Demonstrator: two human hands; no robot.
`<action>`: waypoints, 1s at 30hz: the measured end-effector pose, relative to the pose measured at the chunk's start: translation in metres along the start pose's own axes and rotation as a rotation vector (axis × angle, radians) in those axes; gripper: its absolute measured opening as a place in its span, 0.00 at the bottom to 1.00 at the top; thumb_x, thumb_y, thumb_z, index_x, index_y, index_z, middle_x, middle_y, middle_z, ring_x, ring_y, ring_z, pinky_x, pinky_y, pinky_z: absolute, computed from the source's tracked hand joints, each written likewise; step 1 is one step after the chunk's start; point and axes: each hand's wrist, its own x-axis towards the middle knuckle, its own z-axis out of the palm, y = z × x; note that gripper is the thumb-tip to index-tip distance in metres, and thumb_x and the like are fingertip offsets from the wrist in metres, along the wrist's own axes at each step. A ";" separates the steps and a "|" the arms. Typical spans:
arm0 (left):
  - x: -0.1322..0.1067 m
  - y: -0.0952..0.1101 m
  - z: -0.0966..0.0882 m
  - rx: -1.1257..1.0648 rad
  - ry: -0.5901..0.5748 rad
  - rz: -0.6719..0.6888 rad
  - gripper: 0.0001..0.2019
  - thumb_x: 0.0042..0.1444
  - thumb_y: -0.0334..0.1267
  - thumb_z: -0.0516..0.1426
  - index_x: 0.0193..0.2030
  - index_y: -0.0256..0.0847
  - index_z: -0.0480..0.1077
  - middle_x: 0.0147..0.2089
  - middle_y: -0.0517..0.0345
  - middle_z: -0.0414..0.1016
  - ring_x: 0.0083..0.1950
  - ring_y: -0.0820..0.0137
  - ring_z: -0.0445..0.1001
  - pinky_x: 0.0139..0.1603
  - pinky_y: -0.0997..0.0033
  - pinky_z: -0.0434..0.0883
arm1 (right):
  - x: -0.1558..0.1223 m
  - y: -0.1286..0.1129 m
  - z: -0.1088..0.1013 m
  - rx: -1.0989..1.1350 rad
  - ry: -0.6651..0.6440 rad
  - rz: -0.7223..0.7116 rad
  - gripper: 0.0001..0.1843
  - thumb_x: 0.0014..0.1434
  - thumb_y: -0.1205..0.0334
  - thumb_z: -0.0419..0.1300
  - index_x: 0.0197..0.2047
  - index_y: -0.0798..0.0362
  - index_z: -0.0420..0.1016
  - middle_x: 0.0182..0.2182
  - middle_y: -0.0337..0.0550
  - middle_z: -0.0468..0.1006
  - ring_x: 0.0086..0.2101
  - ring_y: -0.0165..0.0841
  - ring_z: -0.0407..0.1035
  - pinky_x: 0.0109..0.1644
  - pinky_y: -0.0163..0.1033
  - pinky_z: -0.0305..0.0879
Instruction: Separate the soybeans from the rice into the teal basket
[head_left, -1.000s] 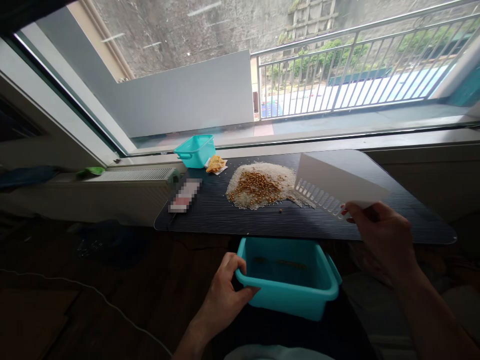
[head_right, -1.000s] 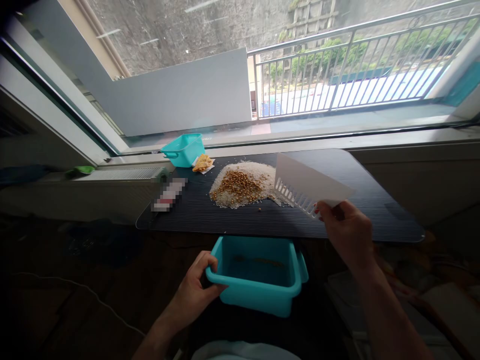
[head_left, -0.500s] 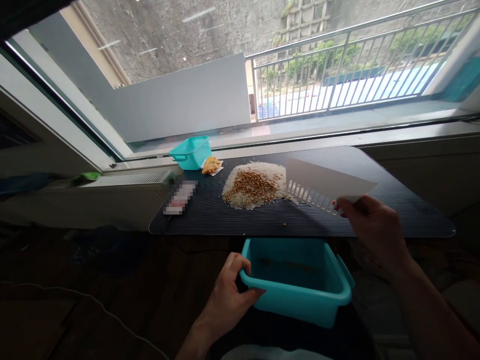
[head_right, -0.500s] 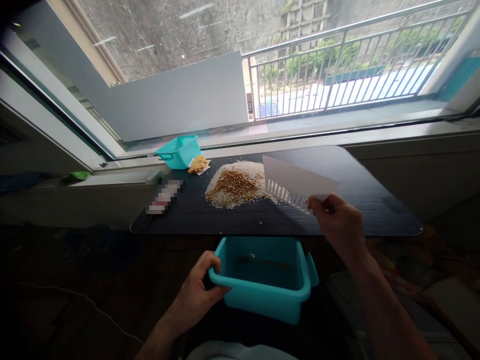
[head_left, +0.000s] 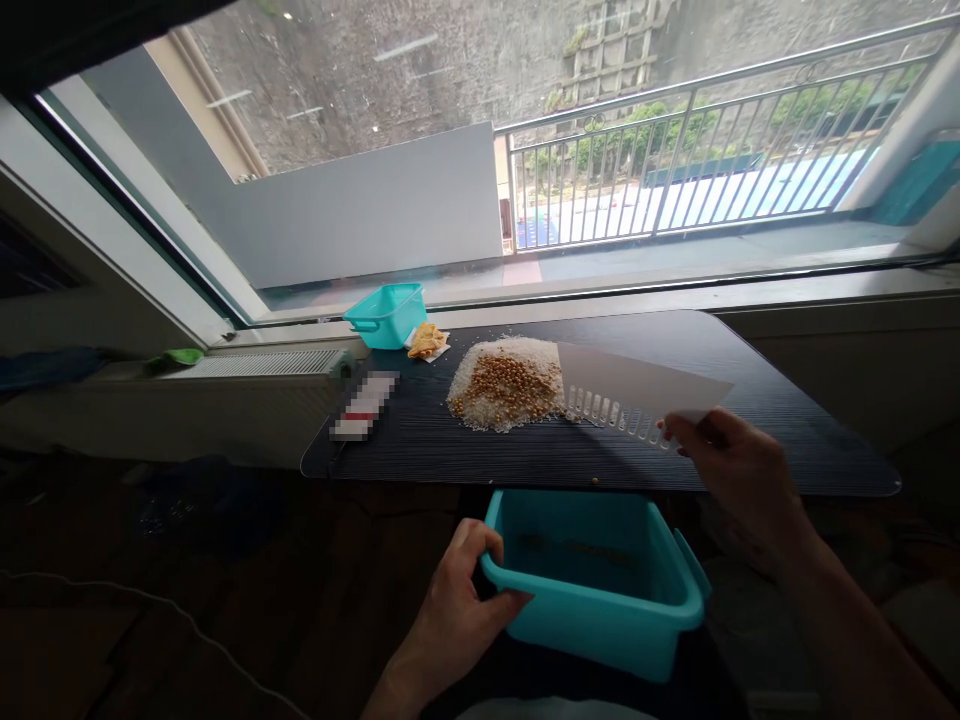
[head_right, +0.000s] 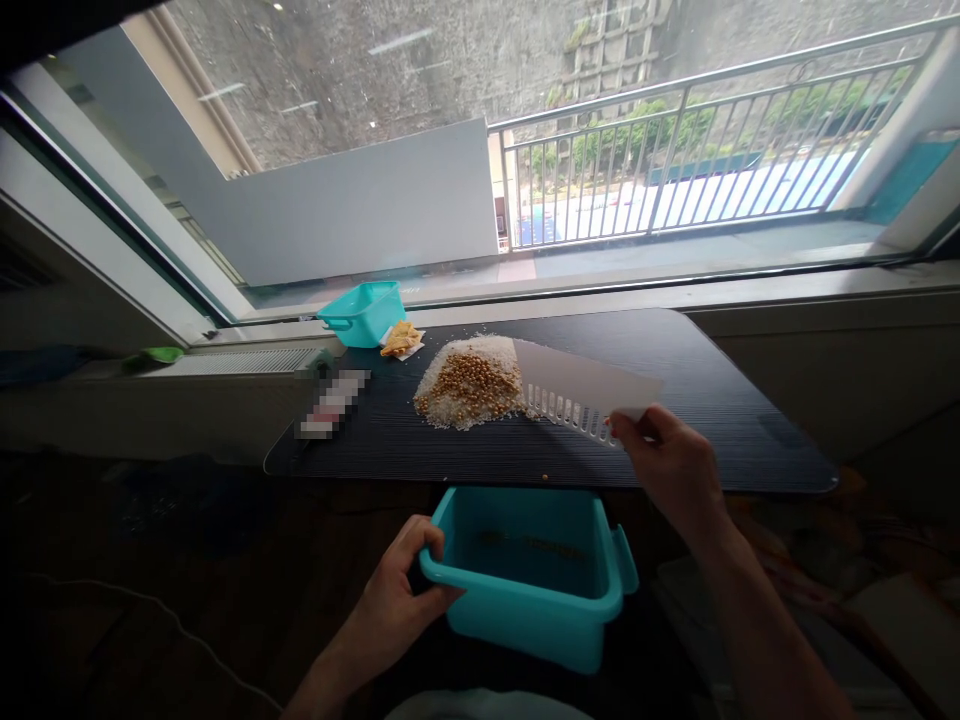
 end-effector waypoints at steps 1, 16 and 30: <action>0.000 0.001 0.000 0.002 -0.001 -0.003 0.17 0.68 0.42 0.78 0.42 0.49 0.73 0.49 0.60 0.77 0.49 0.59 0.78 0.49 0.66 0.78 | 0.000 0.001 0.000 0.007 -0.003 0.003 0.20 0.62 0.34 0.78 0.35 0.40 0.89 0.31 0.46 0.94 0.34 0.49 0.88 0.44 0.49 0.81; -0.001 0.018 -0.006 0.009 -0.004 -0.020 0.16 0.68 0.47 0.75 0.42 0.49 0.72 0.49 0.60 0.77 0.50 0.58 0.78 0.52 0.65 0.77 | 0.004 0.009 0.009 0.142 -0.073 -0.015 0.30 0.62 0.22 0.79 0.39 0.41 0.91 0.34 0.45 0.94 0.32 0.47 0.89 0.40 0.50 0.88; 0.009 0.012 0.002 0.057 0.050 0.007 0.17 0.69 0.47 0.75 0.42 0.49 0.71 0.47 0.61 0.75 0.48 0.58 0.78 0.50 0.63 0.74 | 0.017 0.005 0.016 0.114 -0.072 -0.142 0.26 0.61 0.27 0.79 0.39 0.41 0.92 0.31 0.43 0.94 0.33 0.47 0.90 0.39 0.47 0.85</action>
